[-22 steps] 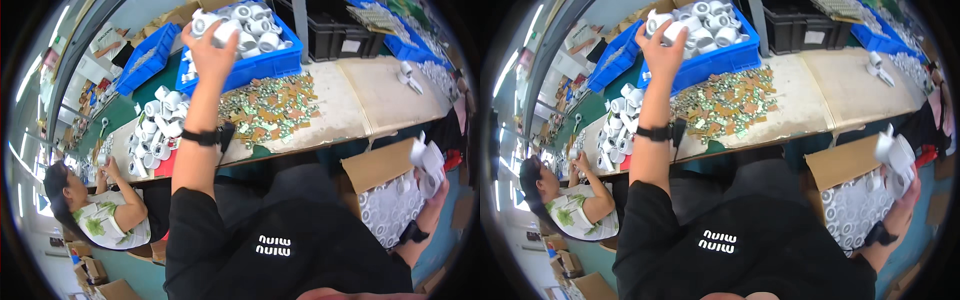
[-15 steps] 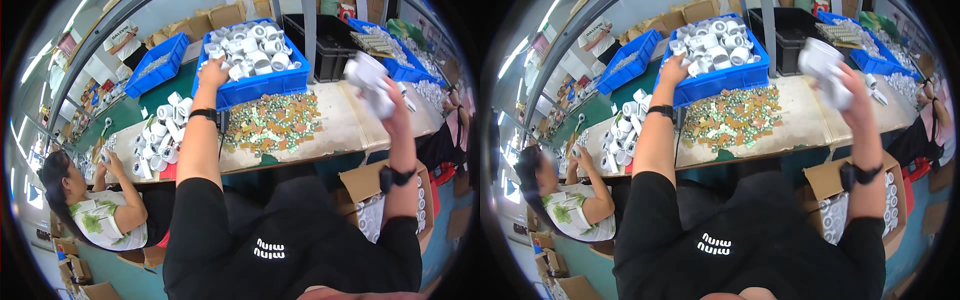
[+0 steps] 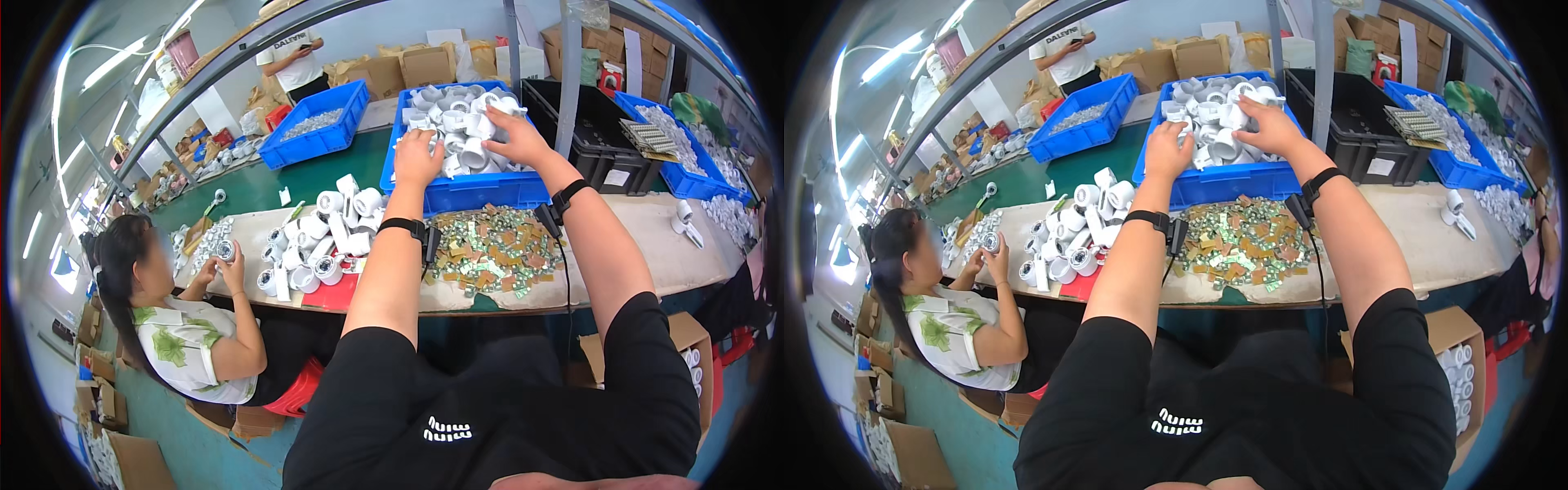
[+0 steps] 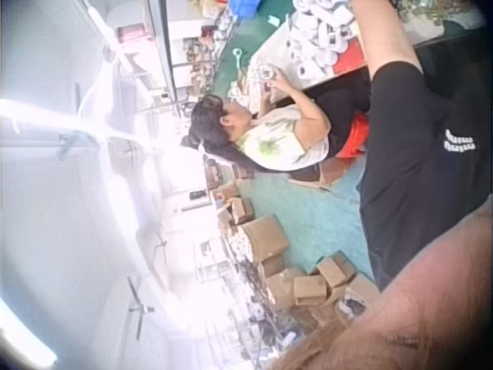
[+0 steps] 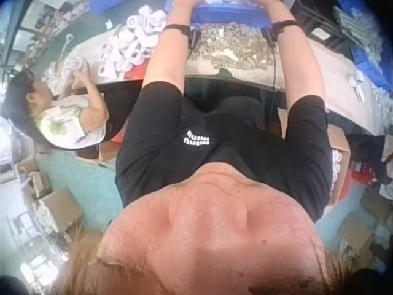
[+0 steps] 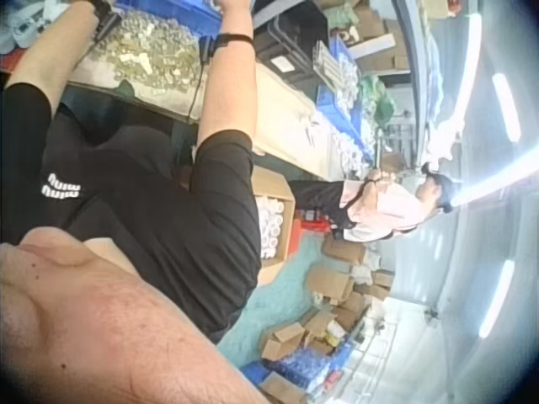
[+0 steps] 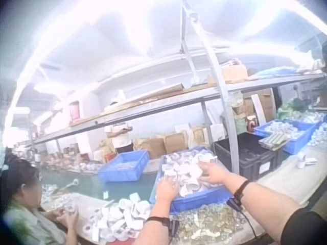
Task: The recorder is assembling small plastic housing components and electronic boards at a factory workbench.
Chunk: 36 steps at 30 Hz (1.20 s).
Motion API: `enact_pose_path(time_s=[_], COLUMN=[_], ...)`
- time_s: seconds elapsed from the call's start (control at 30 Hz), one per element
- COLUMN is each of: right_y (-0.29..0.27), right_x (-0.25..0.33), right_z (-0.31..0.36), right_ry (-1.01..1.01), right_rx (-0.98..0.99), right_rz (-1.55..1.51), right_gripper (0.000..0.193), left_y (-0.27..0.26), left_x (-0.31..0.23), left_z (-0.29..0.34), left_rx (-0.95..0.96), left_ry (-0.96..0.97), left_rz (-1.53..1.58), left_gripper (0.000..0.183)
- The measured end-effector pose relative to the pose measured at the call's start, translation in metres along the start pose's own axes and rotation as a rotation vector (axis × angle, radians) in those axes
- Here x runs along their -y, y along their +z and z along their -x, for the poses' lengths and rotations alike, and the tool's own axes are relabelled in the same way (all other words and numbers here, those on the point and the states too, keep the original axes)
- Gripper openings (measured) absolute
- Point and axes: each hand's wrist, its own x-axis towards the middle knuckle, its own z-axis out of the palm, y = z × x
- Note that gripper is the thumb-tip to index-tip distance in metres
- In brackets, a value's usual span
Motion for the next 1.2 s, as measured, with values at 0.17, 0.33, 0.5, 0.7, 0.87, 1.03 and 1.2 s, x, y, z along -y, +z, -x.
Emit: enact_pose_path(time_s=[0.17, 0.33, 0.5, 0.7, 0.87, 1.03, 1.2], right_y=[-0.007, -0.057, -0.144, -0.248, -0.269, -0.179, -0.175], right_x=[0.029, 0.054, 0.109, 0.136, 0.196, 0.269, 0.3], right_z=[-0.012, 0.044, 0.195, 0.451, 0.607, 0.625, 0.601], right_ry=[0.102, 0.097, 0.128, 1.088, 1.797, 1.838, 1.47], right_rx=[0.111, -0.006, -0.139, 0.365, 0.951, 0.612, 0.567], right_rz=[0.429, 0.453, 0.14, 0.534, 0.335, 0.41, 0.601], right_gripper=[0.08, 0.065, 0.049, 0.065, 0.108, 0.083, 0.079], left_y=[0.0, 0.007, 0.0, -0.003, -0.025, -0.028, 0.03], left_x=[0.002, 0.005, 0.006, -0.01, -0.217, -0.398, -0.499], left_z=[-0.002, 0.0, 0.007, 0.008, 0.047, 0.135, 0.268], left_rx=[0.02, 0.031, 0.056, -0.117, 0.276, 0.726, 1.159], left_ry=[0.006, 0.049, 0.065, 0.027, 0.045, 0.672, 1.127], left_rz=[0.025, 0.056, 0.086, 0.317, 1.106, 1.105, 0.691], left_gripper=[0.037, 0.042, 0.041, 0.029, 0.015, 0.022, 0.022])
